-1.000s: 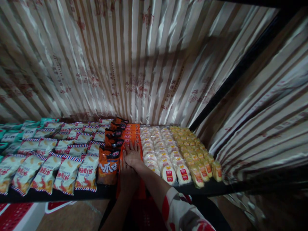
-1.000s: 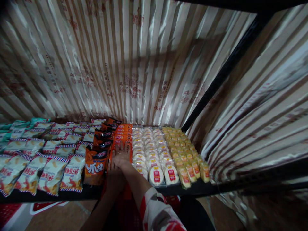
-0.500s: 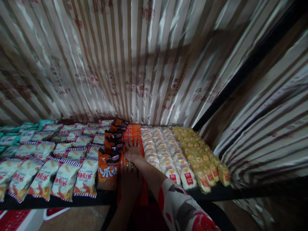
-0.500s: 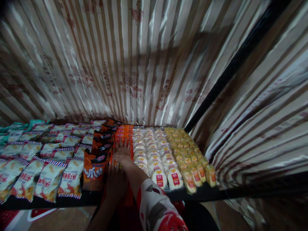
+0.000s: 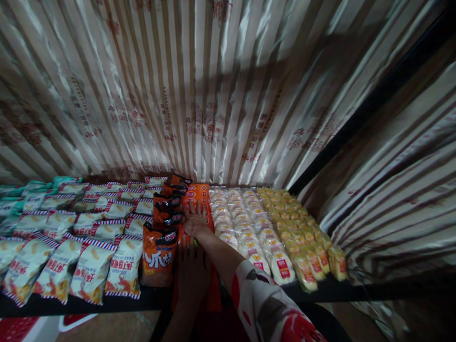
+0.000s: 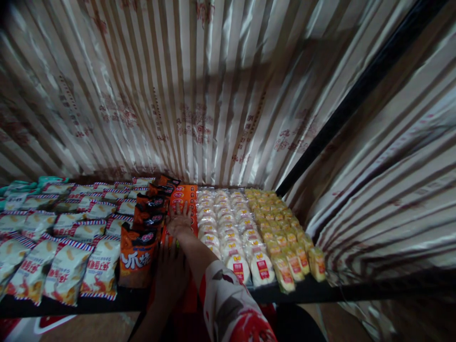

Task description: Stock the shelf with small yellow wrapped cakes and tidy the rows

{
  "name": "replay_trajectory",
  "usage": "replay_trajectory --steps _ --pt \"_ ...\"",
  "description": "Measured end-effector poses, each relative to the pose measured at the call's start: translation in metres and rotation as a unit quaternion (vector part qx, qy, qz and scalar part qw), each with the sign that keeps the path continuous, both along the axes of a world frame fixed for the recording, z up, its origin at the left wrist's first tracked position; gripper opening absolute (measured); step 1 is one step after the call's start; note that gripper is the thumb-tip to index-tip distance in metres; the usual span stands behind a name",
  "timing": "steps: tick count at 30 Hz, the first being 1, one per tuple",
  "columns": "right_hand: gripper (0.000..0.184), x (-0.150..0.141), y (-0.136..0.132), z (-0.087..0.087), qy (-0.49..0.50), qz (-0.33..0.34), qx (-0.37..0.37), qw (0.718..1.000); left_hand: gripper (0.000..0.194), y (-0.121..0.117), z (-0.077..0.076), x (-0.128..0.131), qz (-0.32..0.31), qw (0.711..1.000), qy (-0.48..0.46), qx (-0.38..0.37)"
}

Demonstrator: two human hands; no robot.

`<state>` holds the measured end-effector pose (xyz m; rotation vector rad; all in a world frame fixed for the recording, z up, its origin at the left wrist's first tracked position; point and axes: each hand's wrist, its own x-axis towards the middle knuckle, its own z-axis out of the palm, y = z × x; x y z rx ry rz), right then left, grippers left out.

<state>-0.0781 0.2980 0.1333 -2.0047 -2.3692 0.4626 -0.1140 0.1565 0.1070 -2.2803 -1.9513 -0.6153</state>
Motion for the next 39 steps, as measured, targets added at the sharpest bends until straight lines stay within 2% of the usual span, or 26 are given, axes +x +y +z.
replay_trajectory --steps 5,12,18,26,34,39 --pt "0.055 0.000 0.004 -0.008 -0.018 -0.005 0.008 1.000 0.039 0.000 0.002 0.000 -0.002 1.000 0.000 -0.007" --pt "0.055 0.001 0.003 -0.011 -0.008 -0.006 0.032 0.999 0.045 0.002 -0.006 -0.001 -0.004 1.000 0.013 0.001" --pt "0.055 0.001 0.003 -0.008 -0.007 -0.008 0.016 1.000 0.044 0.002 -0.012 0.000 -0.002 1.000 -0.002 0.002" --pt "0.054 0.002 0.005 0.002 -0.014 0.020 0.045 0.999 0.046 0.003 -0.006 0.000 0.011 1.000 -0.014 0.022" --pt "0.055 0.004 0.015 0.003 0.001 0.023 0.051 0.998 0.046 0.004 -0.013 0.001 0.014 0.999 -0.025 0.020" --pt "0.053 0.005 0.020 -0.003 0.009 0.021 0.070 0.997 0.045 0.005 -0.014 0.002 0.022 0.999 -0.030 0.025"
